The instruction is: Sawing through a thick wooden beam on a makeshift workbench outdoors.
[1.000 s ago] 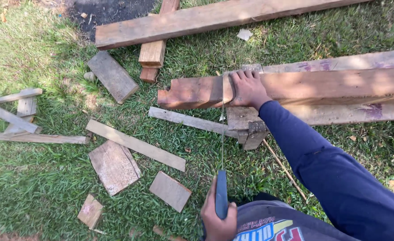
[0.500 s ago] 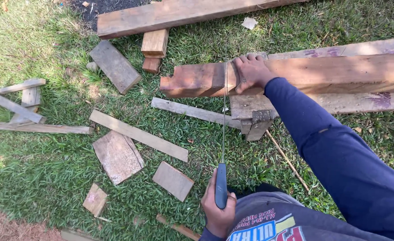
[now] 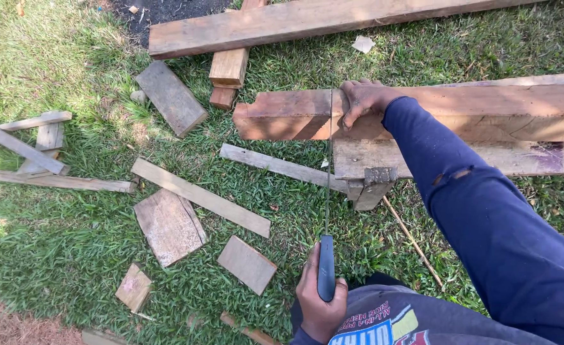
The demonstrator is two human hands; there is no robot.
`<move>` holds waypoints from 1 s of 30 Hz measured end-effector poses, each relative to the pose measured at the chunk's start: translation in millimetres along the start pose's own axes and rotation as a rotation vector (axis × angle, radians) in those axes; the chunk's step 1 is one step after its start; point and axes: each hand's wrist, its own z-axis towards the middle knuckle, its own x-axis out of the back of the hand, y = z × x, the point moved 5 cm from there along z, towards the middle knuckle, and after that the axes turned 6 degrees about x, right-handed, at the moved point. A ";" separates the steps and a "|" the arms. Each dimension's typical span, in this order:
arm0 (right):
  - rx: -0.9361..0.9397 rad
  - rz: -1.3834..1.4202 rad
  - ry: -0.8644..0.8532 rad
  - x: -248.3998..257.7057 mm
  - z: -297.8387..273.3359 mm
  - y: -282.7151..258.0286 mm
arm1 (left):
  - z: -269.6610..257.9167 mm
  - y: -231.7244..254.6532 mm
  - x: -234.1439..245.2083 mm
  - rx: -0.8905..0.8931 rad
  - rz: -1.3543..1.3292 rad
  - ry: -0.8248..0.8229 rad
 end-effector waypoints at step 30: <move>0.037 -0.352 0.241 -33.5 -21.7 -21.0 | -17.3 -67.1 3.5 0.076 0.051 0.010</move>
